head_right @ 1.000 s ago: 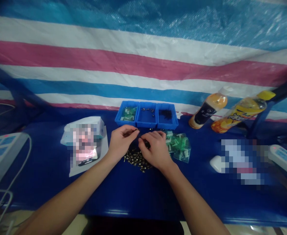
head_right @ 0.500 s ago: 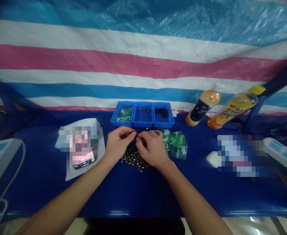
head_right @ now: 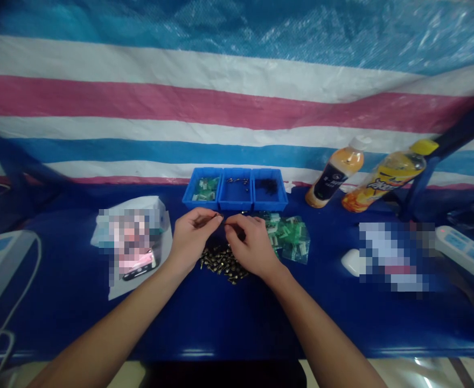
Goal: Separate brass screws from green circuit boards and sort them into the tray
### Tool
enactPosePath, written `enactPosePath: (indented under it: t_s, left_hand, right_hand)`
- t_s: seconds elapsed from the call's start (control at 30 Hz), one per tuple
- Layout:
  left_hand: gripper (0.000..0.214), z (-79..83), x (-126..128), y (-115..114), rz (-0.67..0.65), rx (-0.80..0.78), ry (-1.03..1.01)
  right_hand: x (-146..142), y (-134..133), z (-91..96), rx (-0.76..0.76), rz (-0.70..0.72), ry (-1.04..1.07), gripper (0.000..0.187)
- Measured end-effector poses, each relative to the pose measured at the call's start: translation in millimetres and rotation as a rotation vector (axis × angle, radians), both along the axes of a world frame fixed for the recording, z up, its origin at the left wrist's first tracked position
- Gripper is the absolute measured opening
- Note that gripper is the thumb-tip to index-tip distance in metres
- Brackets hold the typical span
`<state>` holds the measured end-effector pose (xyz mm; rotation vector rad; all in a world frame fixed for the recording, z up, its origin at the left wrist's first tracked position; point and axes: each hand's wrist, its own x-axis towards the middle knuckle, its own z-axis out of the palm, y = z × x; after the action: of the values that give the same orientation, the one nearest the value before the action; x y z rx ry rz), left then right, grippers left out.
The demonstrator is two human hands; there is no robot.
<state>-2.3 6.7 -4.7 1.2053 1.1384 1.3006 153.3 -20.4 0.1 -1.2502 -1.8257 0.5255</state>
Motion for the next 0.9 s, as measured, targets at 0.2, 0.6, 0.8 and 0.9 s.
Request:
enactPosePath:
  t_s: [0.2,0.6,0.8,0.9]
  left_hand:
    - [0.019,-0.2,-0.1,2.0,-0.004,-0.105,-0.18]
    - [0.024,-6.9,-2.8,7.3,0.024,-0.147,-0.163]
    - [0.026,-8.6,-4.4,7.5,0.025,-0.165,-0.172]
    - [0.026,-9.4,-5.6,8.2,0.024,-0.168,-0.164]
  right_hand:
    - [0.2,-0.5,2.4,0.005,0.025,0.038,0.015]
    - [10.5,6.2,0.9,-0.281,-0.077,0.374,0.033]
    - [25.2,16.6,0.3,-0.327,-0.274,0.511,0.038]
    - [30.1,20.7,-2.9,-0.254,-0.38,0.61,0.032]
